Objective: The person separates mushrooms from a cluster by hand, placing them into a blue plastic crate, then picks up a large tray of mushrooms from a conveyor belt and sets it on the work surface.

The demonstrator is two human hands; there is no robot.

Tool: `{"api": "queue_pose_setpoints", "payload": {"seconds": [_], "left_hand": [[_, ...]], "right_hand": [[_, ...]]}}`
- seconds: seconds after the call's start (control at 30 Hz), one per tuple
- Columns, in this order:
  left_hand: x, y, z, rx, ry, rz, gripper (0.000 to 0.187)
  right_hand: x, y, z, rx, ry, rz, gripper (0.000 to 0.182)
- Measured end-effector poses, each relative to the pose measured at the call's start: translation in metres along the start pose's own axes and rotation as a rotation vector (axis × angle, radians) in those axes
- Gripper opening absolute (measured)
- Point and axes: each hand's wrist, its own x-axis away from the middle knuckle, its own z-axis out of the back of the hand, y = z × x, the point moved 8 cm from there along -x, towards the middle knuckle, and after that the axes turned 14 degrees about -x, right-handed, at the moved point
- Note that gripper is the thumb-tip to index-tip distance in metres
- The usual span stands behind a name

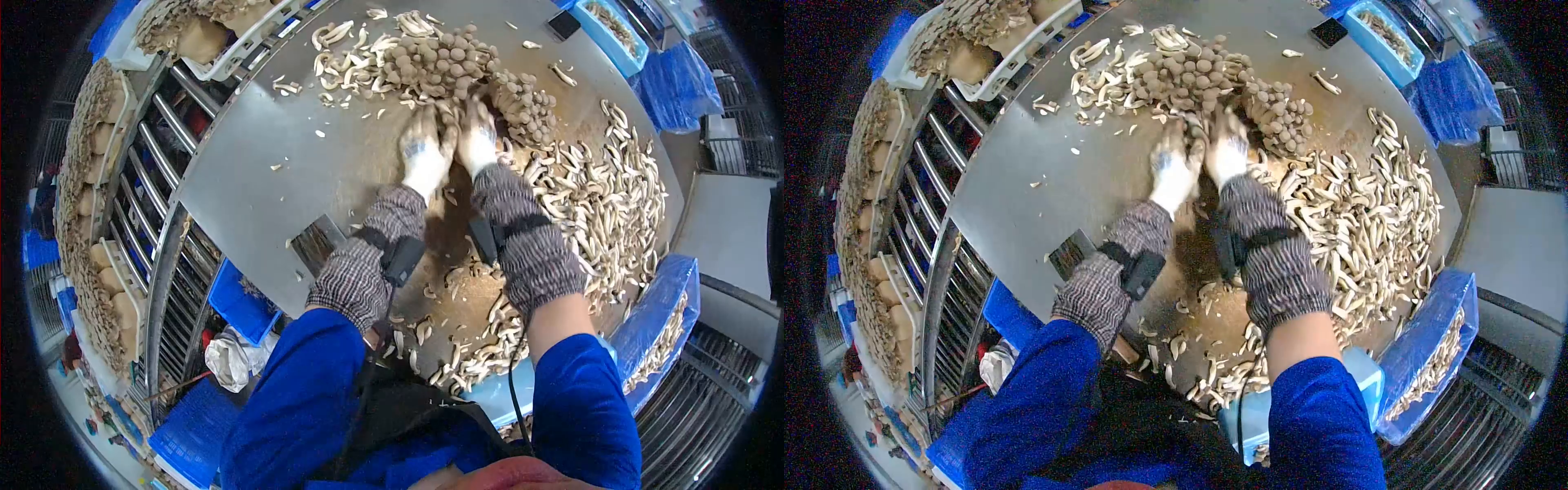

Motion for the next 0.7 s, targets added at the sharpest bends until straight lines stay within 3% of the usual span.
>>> {"api": "queue_pose_setpoints", "payload": {"seconds": [0.07, 0.13, 0.2, 0.23, 0.27, 0.3, 0.33, 0.37, 0.4, 0.5, 0.57, 0.6, 0.63, 0.67, 0.7], "left_hand": [[0.022, 0.023, 0.012, 0.204, 0.042, -0.038, 0.055], [0.063, 0.046, 0.02, 0.443, -0.106, 0.049, 0.065], [0.11, 0.065, -0.009, 0.714, -0.167, 0.211, 0.072], [0.129, 0.079, -0.02, 1.002, -0.302, 0.32, 0.081], [0.144, 0.088, -0.023, 1.097, -0.328, 0.429, 0.074], [0.155, 0.095, -0.021, 1.102, -0.362, 0.428, 0.074], [0.173, 0.101, -0.031, 1.251, -0.55, 0.562, 0.061], [0.187, 0.111, -0.036, 1.396, -0.738, 0.685, 0.048], [0.181, 0.123, -0.014, 1.444, -0.879, 0.564, 0.04], [0.202, 0.117, -0.034, 1.454, -0.883, 0.671, 0.024], [0.204, 0.11, -0.038, 1.507, -0.904, 0.765, 0.007], [0.195, 0.13, -0.006, 1.454, -0.911, 0.694, 0.005], [0.197, 0.138, -0.004, 1.471, -0.99, 0.557, 0.01], [0.203, 0.142, -0.008, 1.481, -1.065, 0.421, 0.014], [0.2, 0.15, 0.001, 1.317, -0.997, 0.327, 0.024]], "right_hand": [[0.039, 0.015, 0.011, -0.265, -0.068, -0.195, 0.052], [0.086, 0.022, 0.025, -0.856, 0.007, -0.519, 0.048], [0.124, 0.043, 0.044, -0.923, 0.106, -0.625, 0.048], [0.152, 0.056, 0.058, -0.99, 0.194, -0.731, 0.048], [0.171, 0.046, 0.081, -1.072, 0.203, -0.86, 0.048], [0.184, 0.037, 0.098, -1.213, 0.166, -0.856, 0.046], [0.197, 0.029, 0.113, -1.349, 0.123, -0.844, 0.045], [0.21, 0.035, 0.128, -1.29, 0.151, -0.792, 0.047], [0.219, 0.041, 0.143, -1.23, 0.18, -0.732, 0.05], [0.244, 0.03, 0.179, -1.175, 0.237, -0.871, 0.043], [0.261, 0.056, 0.19, -0.937, 0.248, -0.625, 0.042], [0.255, 0.031, 0.203, -0.822, 0.264, -0.538, 0.04], [0.264, 0.028, 0.205, -0.953, 0.338, -0.831, 0.036], [0.274, 0.04, 0.201, -0.862, 0.261, -0.74, 0.033], [0.277, 0.043, 0.197, -0.848, 0.298, -0.712, 0.031]]}}
